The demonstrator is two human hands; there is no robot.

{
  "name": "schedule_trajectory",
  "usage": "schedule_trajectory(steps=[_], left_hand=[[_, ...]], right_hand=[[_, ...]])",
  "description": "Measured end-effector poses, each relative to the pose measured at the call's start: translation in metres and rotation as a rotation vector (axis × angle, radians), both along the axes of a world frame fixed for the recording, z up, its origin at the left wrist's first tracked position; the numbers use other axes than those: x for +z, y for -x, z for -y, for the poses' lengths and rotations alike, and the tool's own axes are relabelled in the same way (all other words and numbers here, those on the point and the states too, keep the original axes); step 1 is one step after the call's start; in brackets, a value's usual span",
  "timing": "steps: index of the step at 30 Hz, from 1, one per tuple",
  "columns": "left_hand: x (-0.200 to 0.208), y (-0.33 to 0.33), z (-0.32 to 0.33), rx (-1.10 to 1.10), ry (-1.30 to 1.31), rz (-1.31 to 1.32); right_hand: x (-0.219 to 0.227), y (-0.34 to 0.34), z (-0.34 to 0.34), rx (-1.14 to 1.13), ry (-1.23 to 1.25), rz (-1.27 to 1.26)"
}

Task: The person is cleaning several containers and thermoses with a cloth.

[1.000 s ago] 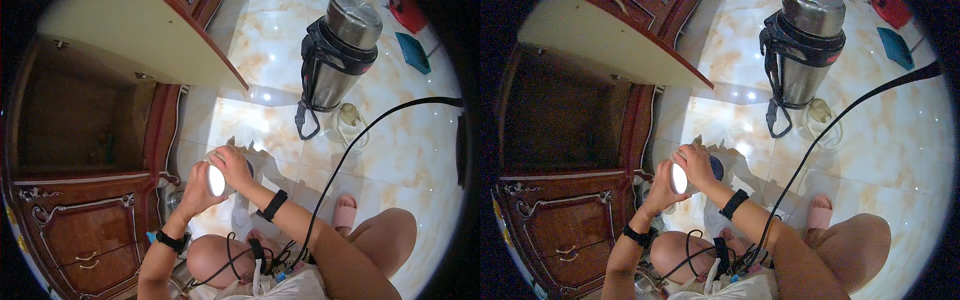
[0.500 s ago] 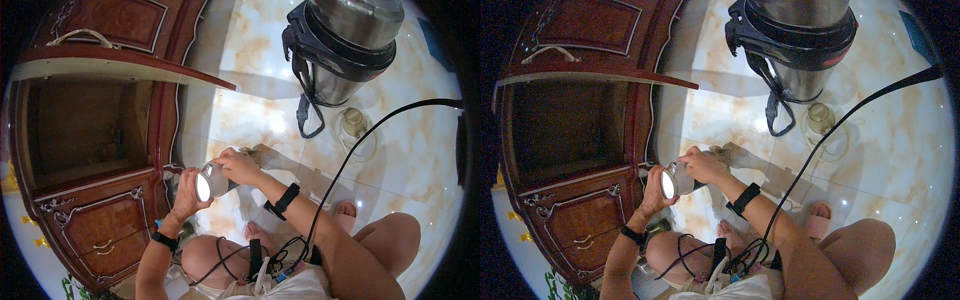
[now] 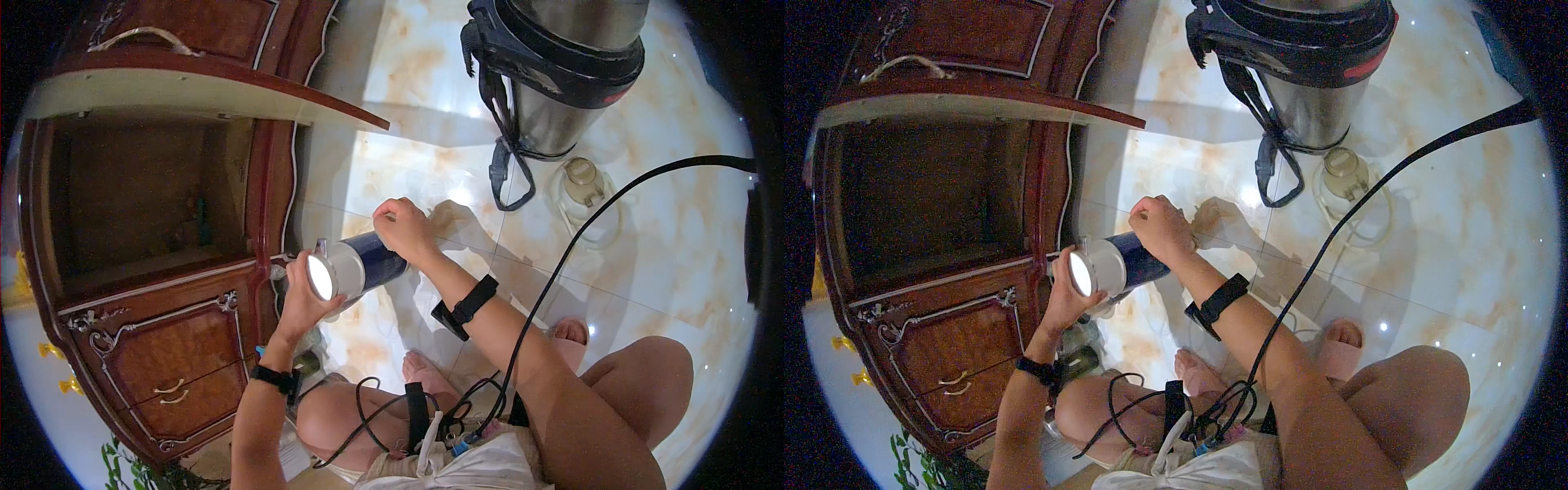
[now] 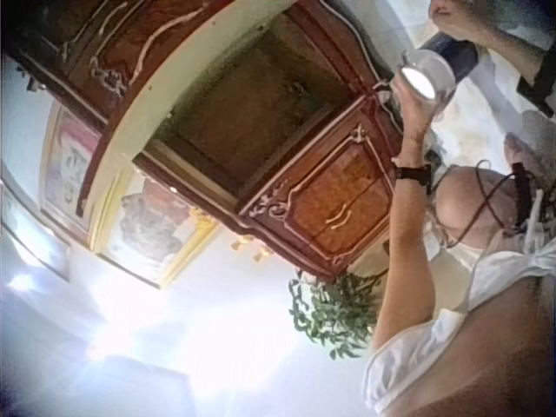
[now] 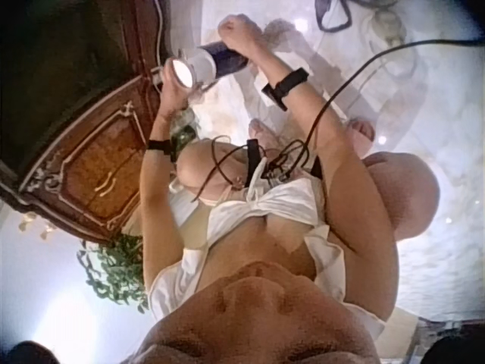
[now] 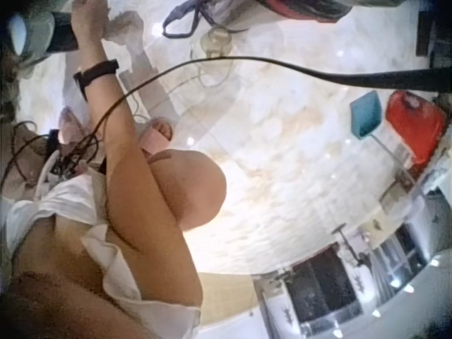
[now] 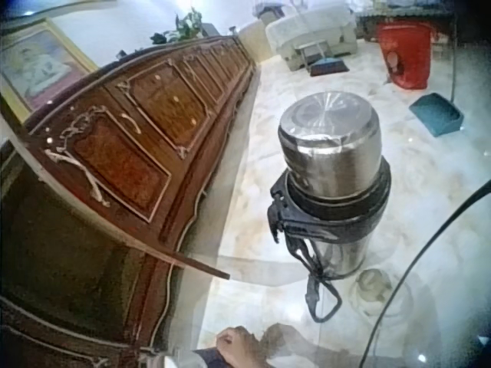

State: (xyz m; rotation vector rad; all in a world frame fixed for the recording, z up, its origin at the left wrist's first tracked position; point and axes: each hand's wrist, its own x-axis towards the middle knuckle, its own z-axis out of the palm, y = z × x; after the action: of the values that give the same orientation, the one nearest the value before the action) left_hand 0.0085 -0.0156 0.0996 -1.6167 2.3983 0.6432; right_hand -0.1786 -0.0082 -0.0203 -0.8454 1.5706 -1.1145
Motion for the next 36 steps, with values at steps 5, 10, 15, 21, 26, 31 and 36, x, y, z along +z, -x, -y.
schedule_trajectory(steps=[5,10,15,21,26,31,36], left_hand=[[-0.003,-0.003,0.003,0.048,-0.012,-0.099],[-0.025,-0.073,-0.012,0.292,-0.263,-0.460],[-0.086,-0.098,-0.044,0.241,-0.155,-0.628],[-0.112,-0.064,-0.042,0.370,-0.123,-0.850],[-0.088,-0.045,-0.036,0.255,0.027,-0.754],[-0.083,-0.022,-0.023,0.203,0.029,-0.794],[-0.086,-0.019,-0.023,0.136,0.155,-0.783]], right_hand=[[0.001,0.005,-0.002,0.046,0.077,-0.048],[0.050,0.013,-0.010,0.198,0.032,-0.187],[0.091,-0.028,-0.016,0.400,0.117,-0.561],[0.124,-0.059,-0.009,0.693,0.156,-1.099],[0.135,-0.056,0.003,0.916,0.018,-1.350],[0.132,-0.035,0.013,0.950,-0.033,-1.341],[0.129,-0.023,0.025,0.994,0.101,-1.246]])
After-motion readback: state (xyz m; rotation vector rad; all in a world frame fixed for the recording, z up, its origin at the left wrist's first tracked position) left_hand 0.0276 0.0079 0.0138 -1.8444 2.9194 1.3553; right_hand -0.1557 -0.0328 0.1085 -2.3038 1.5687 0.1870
